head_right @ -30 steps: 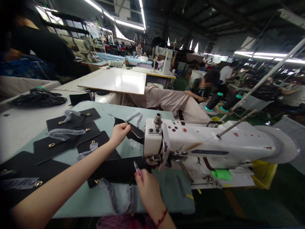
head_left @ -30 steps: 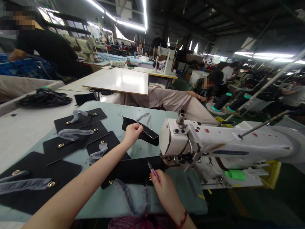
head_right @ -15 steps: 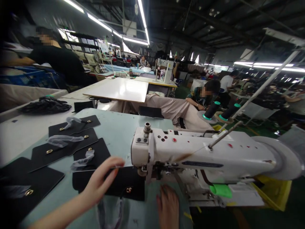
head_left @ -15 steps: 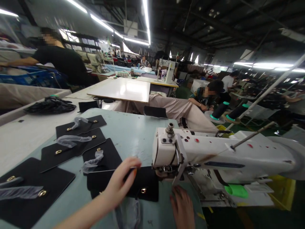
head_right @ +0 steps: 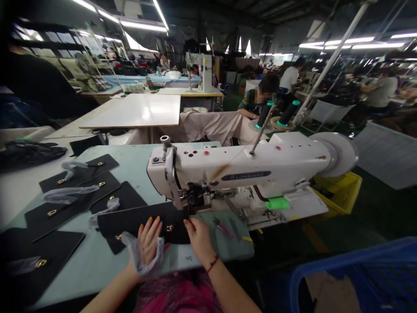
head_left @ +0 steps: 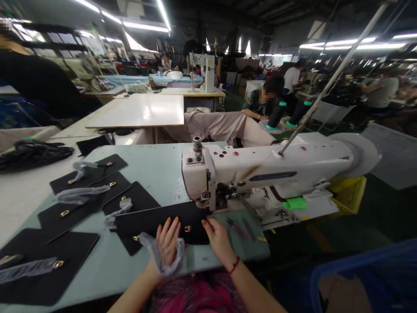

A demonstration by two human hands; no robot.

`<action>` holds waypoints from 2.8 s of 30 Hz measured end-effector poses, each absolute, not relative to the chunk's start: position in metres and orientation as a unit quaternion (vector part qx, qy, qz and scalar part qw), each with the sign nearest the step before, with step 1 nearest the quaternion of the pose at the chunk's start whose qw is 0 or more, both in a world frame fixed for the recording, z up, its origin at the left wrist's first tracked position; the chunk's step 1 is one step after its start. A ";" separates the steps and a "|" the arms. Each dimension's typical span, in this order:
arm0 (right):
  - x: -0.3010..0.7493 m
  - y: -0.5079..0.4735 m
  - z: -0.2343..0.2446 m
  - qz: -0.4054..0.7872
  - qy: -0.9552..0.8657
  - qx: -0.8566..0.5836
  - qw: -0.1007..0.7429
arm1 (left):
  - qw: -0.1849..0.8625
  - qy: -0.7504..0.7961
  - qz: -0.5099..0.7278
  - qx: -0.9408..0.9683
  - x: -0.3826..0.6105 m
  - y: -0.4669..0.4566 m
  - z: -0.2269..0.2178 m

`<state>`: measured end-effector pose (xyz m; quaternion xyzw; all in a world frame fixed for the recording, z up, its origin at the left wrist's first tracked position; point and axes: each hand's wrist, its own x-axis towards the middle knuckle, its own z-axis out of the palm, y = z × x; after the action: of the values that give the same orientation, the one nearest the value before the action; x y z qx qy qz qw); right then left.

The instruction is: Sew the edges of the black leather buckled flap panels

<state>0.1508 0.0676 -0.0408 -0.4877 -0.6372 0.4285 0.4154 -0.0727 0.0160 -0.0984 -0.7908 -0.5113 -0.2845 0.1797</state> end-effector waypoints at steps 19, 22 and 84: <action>0.153 0.068 -0.018 0.528 -0.582 -0.473 0.398 | 0.103 -0.378 -0.306 -0.868 -0.085 0.043 -0.037; 0.152 0.072 -0.014 0.524 -0.580 -0.480 0.399 | 0.103 -0.384 -0.301 -0.867 -0.086 0.046 -0.035; 0.163 0.065 -0.007 0.728 -0.455 -0.407 0.312 | -0.040 -0.517 -0.197 -0.832 -0.087 0.087 0.004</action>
<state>0.1632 0.0649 -0.0070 -0.4070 -0.4545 0.7284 0.3118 -0.0874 0.0873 0.0044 -0.8321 -0.5170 -0.1971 -0.0397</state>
